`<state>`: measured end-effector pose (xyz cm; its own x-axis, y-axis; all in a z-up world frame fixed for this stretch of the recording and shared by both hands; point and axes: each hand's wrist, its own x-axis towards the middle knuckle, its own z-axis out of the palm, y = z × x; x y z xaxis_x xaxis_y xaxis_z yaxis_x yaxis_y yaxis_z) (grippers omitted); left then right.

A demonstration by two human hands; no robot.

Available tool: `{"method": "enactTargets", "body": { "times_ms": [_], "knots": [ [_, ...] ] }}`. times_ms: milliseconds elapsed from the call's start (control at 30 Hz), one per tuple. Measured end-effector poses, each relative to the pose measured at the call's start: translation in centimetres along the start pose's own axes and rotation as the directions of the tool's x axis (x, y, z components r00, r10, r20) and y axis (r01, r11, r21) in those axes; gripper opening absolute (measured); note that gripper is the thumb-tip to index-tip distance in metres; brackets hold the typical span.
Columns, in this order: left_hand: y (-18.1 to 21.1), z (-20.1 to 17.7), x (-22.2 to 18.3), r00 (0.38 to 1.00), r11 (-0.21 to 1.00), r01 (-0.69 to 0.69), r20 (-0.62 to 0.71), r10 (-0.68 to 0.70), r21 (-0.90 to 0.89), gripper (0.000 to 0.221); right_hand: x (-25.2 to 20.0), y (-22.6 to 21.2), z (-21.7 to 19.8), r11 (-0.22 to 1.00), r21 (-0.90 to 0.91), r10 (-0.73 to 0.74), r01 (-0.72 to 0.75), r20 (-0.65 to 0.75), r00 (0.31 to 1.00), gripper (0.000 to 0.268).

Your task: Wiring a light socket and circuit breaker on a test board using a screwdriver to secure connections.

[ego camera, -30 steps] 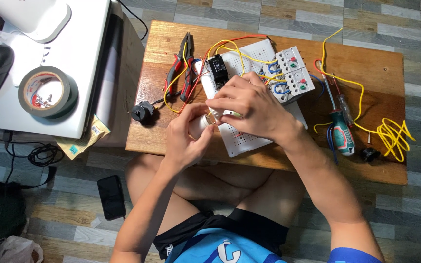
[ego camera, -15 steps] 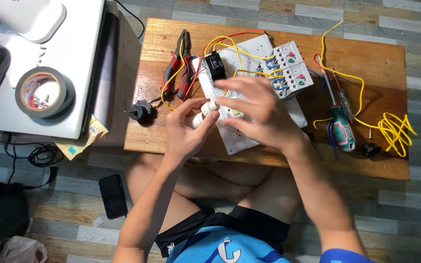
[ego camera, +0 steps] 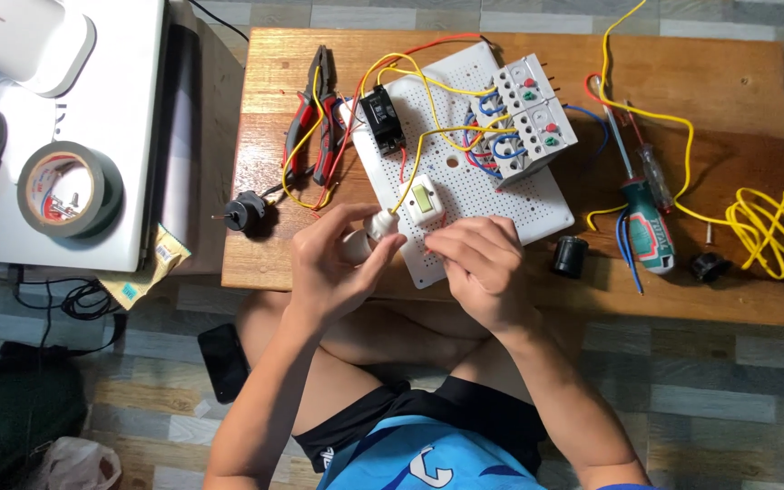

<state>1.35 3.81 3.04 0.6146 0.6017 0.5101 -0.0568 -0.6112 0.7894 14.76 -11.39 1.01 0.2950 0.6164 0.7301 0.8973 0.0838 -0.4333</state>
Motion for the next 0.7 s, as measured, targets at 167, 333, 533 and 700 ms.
{"method": "enactTargets", "body": {
  "times_ms": [167, 333, 533, 700],
  "knots": [
    [1.3, -0.6, 0.6, 0.979, 0.977, -0.198, 0.064, 0.194, 0.072, 0.029, 1.5, -0.4, -0.2, 0.999, 0.008, -0.051, 0.052, -0.112, 0.992, 0.022],
    [1.9, -0.8, 0.4, 0.945, 0.936, -0.305, 0.179, 0.274, 0.175, 0.03, 1.7, -0.2, -0.7, 0.989, -0.082, -0.127, 0.12, -0.079, 0.989, 0.017],
    [1.6, -1.3, 0.6, 0.917, 0.926, -0.346, 0.264, 0.3, 0.149, 0.028, 1.5, 0.1, -0.8, 0.967, -0.164, -0.204, 0.196, -0.033, 0.978, 0.021],
    [1.8, -1.5, 0.6, 0.911, 0.924, -0.352, 0.282, 0.302, 0.148, 0.029, 1.4, 0.0, -0.8, 0.96, -0.189, -0.207, 0.208, 0.025, 0.978, 0.023]
  ]
}}
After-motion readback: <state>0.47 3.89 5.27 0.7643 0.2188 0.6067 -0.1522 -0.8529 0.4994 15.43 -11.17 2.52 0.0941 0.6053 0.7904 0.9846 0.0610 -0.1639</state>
